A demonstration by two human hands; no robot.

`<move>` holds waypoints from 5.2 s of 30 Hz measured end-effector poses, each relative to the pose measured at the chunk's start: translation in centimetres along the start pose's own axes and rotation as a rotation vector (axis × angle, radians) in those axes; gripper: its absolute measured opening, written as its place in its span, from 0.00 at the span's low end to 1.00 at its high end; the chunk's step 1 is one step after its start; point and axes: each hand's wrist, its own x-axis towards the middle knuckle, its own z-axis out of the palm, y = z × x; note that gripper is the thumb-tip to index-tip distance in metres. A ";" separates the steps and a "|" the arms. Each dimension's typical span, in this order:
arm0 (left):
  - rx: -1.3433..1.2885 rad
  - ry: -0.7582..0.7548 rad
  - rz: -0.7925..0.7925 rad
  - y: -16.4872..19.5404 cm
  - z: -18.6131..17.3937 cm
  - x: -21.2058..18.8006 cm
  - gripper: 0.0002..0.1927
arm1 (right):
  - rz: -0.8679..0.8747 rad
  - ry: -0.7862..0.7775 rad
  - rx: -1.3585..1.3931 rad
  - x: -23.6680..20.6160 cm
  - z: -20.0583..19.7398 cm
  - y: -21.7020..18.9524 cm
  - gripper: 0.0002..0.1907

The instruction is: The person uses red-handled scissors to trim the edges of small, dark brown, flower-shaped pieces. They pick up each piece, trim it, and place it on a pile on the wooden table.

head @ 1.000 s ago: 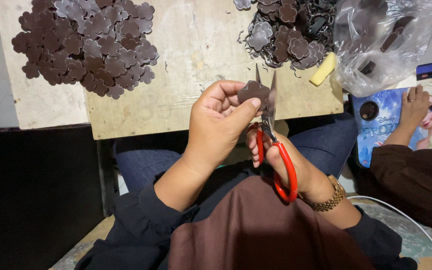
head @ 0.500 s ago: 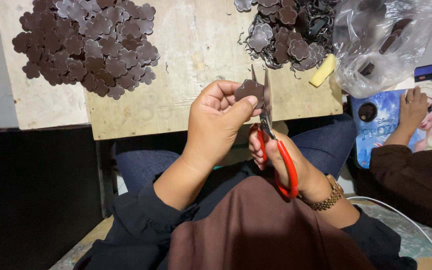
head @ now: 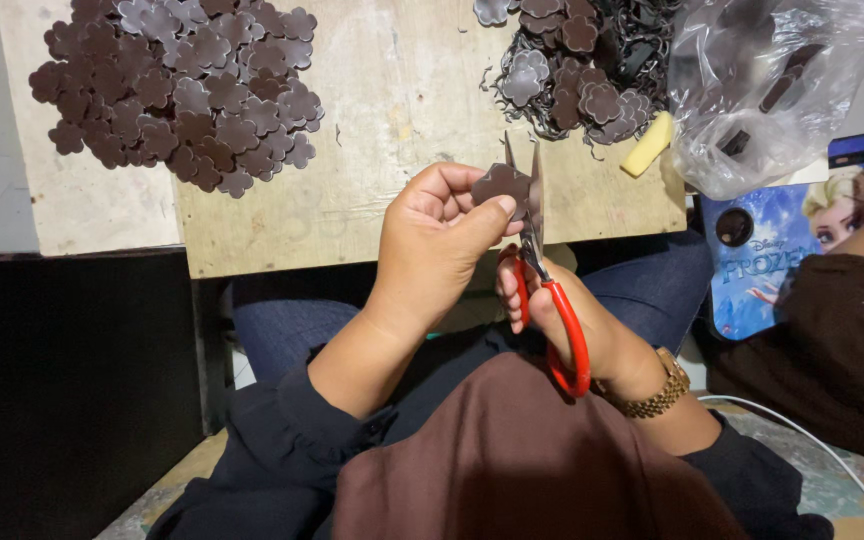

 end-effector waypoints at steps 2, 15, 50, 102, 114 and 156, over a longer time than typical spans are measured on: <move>-0.008 0.010 -0.003 -0.2 0.0 0.0 0.08 | 0.005 -0.001 -0.016 0.0 -0.1 0.0 0.36; -0.031 0.036 0.006 -1.2 -0.5 0.2 0.08 | 0.066 0.054 0.107 -0.4 0.3 0.6 0.32; 0.015 -0.047 -0.124 0.5 -1.5 0.2 0.08 | 0.036 -0.024 -0.009 -0.2 -0.1 0.1 0.33; -0.007 -0.124 -0.113 0.4 -1.4 -0.4 0.06 | -0.013 -0.045 -0.037 -0.3 0.1 0.6 0.44; -0.147 -0.166 -0.269 1.6 -0.9 -0.7 0.06 | 0.014 -0.045 -0.030 -0.7 -0.4 0.5 0.43; -0.052 0.024 -0.220 -0.4 -0.9 -0.6 0.05 | 0.017 0.101 0.252 -0.2 1.3 1.6 0.25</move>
